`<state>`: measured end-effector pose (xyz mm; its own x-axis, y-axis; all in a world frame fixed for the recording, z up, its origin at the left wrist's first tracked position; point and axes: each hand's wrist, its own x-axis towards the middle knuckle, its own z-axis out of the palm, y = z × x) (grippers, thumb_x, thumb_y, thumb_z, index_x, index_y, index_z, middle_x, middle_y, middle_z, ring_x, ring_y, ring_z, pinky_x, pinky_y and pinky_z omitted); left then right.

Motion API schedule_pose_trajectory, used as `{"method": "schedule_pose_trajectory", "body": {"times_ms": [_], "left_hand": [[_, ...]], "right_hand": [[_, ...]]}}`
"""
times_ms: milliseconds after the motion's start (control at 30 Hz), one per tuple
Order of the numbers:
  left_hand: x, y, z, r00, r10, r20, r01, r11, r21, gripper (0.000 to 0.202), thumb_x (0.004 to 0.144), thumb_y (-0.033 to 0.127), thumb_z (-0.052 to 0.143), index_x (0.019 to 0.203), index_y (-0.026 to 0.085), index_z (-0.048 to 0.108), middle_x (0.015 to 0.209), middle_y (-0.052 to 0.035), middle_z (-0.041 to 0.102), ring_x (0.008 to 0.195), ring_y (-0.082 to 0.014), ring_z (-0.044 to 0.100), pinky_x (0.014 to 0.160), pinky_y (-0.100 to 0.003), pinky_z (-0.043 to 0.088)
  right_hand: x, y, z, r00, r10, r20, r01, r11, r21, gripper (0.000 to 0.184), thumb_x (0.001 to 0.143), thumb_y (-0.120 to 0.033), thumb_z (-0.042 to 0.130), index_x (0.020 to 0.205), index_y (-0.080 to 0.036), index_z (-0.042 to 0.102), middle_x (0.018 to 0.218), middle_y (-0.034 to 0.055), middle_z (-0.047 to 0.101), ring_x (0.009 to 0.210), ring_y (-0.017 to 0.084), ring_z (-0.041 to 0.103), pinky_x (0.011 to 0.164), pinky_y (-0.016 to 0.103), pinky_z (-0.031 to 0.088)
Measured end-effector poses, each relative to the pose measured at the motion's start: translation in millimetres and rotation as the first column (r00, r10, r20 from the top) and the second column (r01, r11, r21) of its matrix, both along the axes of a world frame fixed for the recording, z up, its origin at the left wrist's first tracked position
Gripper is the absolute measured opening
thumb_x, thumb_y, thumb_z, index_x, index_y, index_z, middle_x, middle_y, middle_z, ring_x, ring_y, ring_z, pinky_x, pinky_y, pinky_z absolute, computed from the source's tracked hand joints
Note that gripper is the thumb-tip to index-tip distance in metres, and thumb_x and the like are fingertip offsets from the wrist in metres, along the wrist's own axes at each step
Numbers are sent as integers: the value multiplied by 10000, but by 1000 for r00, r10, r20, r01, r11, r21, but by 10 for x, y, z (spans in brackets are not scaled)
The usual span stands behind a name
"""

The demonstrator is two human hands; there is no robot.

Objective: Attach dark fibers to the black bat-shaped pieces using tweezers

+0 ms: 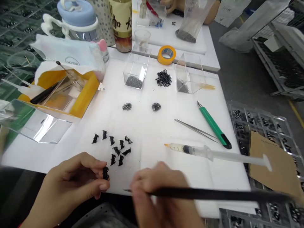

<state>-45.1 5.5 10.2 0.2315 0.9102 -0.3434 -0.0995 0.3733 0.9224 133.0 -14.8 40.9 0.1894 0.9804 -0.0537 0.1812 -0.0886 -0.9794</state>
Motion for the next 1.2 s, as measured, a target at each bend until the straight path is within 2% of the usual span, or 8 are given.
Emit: {"method": "schedule_pose_trajectory", "body": {"times_ms": [100, 200, 300, 467, 667, 1000, 1200], "left_hand": [[-20, 18, -12, 1000, -21, 15, 21, 1000, 0, 221, 679, 115, 767, 830, 233, 655, 655, 72, 642, 471, -54, 625, 462, -113, 537], [-6, 34, 18, 999, -30, -20, 30, 999, -23, 193, 683, 139, 767, 817, 206, 645, 650, 60, 634, 475, -61, 622, 471, -128, 540], [18, 49, 47, 998, -37, -46, 35, 999, -26, 177, 690, 152, 763, 810, 197, 641, 655, 52, 635, 485, -63, 614, 476, -138, 539], [20, 63, 23, 991, -49, -126, 62, 993, 101, 209, 697, 121, 755, 828, 229, 633, 659, 67, 649, 508, -52, 603, 486, -117, 516], [5, 57, -6, 970, -50, -239, 102, 973, 208, 248, 704, 105, 747, 861, 249, 620, 670, 78, 655, 564, -57, 639, 521, -93, 514], [18, 70, 19, 964, -45, -263, 98, 977, 191, 247, 707, 123, 752, 876, 251, 625, 683, 77, 656, 587, -58, 647, 542, -93, 524], [19, 57, 31, 965, -49, -259, 91, 984, 153, 232, 713, 142, 751, 868, 262, 627, 677, 91, 644, 584, -45, 635, 532, -85, 514]], "right_hand": [[-228, 30, -12, 995, -4, -97, 9, 999, 45, 181, 864, -122, 532, 887, -289, 466, 698, -30, 544, 652, 122, 576, 573, 227, 494], [-291, 98, -44, 987, 56, -153, -53, 998, 21, 137, 904, -143, 463, 909, -280, 462, 729, -21, 546, 672, 115, 591, 633, 240, 522], [-245, 102, -85, 987, 56, -151, -67, 995, -74, 93, 912, -187, 469, 926, -279, 474, 756, -10, 561, 666, 120, 594, 583, 226, 514], [-213, 89, -114, 985, 36, -170, -59, 989, -132, 78, 911, -226, 485, 930, -302, 494, 736, -14, 582, 753, 151, 640, 577, 222, 520], [-232, 114, -121, 989, 7, -145, -30, 987, -160, 56, 875, -250, 547, 907, -294, 532, 781, -1, 583, 718, 161, 635, 516, 234, 489], [-229, 123, -122, 993, 22, -113, -36, 991, -125, 67, 879, -230, 540, 902, -293, 531, 776, -7, 588, 743, 145, 644, 536, 203, 509], [-232, 141, -147, 982, 24, -189, -41, 996, -85, 81, 861, -205, 560, 898, -277, 549, 759, -1, 572, 715, 145, 633, 537, 207, 528]]}}
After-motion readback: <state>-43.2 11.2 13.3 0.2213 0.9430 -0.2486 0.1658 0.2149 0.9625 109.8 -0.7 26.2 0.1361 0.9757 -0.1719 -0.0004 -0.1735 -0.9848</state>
